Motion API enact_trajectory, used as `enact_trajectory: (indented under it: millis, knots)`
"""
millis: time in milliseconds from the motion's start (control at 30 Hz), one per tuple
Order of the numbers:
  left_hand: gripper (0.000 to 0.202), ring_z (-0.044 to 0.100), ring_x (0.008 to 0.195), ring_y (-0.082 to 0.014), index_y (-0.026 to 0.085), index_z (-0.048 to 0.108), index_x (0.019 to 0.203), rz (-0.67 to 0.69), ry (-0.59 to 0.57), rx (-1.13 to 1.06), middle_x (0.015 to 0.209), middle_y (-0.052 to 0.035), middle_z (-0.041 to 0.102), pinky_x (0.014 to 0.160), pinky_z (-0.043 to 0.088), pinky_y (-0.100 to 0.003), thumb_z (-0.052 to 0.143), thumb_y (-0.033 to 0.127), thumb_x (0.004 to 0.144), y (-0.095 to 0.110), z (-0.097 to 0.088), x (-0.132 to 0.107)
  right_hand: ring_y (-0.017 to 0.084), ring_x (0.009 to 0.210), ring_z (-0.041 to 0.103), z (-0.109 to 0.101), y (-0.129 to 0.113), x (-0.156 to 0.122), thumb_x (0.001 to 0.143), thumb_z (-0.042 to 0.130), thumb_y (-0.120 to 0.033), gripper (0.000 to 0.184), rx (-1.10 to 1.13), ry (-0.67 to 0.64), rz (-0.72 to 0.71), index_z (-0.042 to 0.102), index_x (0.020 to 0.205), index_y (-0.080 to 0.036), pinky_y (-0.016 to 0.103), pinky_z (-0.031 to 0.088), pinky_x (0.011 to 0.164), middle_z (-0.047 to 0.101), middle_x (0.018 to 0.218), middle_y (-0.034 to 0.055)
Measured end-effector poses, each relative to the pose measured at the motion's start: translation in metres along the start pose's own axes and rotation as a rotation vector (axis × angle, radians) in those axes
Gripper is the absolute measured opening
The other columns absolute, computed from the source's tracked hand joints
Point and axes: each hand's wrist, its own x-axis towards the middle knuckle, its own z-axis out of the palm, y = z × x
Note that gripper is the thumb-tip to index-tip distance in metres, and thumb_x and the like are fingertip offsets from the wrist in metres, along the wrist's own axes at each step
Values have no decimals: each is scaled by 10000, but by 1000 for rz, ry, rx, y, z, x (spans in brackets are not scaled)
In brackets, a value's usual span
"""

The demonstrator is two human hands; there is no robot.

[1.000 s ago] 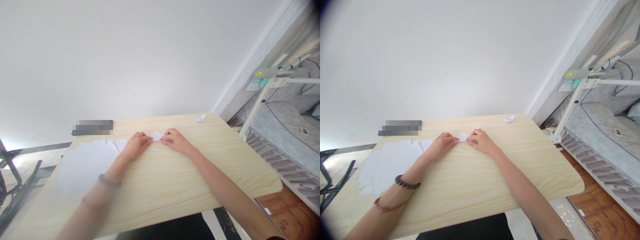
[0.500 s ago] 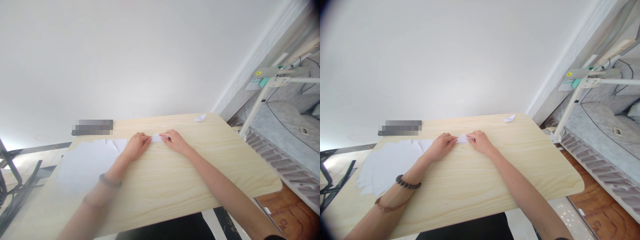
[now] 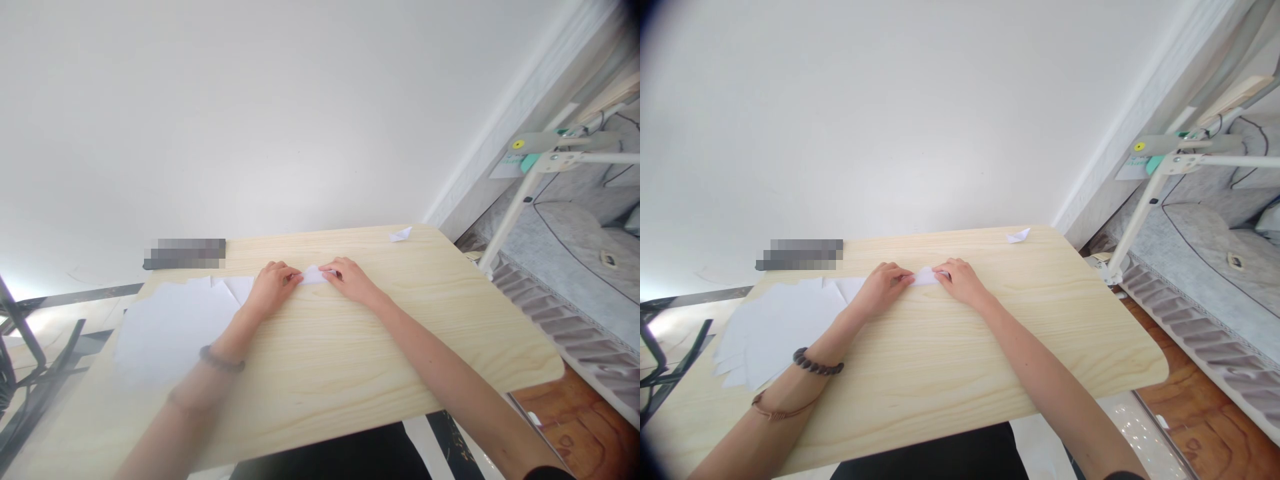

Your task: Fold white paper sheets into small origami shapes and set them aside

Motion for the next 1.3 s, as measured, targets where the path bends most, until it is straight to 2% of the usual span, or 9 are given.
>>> enact_trajectory:
  millis: [533,867,1000,1133,1300]
  knots:
    - [211,462,902,-229,275,634,895,-115,-18,-31,805,-9,626,802,333,-391,489,378,782,-3,3,1,134,776,511,2,0,-1,840,457,-252,242,-2,5,14,614,1022,-220,279,380,752,574,841,39]
    - [211,457,901,-239,276,622,903,-102,-15,21,812,-22,618,787,319,-396,465,373,800,-1,4,0,138,797,518,3,-3,-1,857,421,-248,255,-54,5,32,612,1023,-221,284,382,773,560,844,44]
    - [209,444,914,-238,277,586,937,-99,-19,41,837,-20,595,787,313,-400,446,371,814,1,3,-2,137,813,511,5,-3,-1,839,443,-261,229,-75,29,55,608,993,-220,294,389,786,505,930,50]
    - [204,433,913,-226,286,563,983,-58,-13,62,884,-28,553,787,323,-389,443,330,824,5,1,-3,152,847,481,6,-4,-2,805,495,-265,181,-82,89,57,586,951,-210,319,387,816,446,959,54]
    - [180,397,942,-221,273,614,887,113,4,108,946,-49,510,815,315,-381,448,238,829,10,-3,-3,177,865,444,5,-10,-3,809,485,-225,122,-119,120,3,592,867,-212,339,377,815,462,916,57]
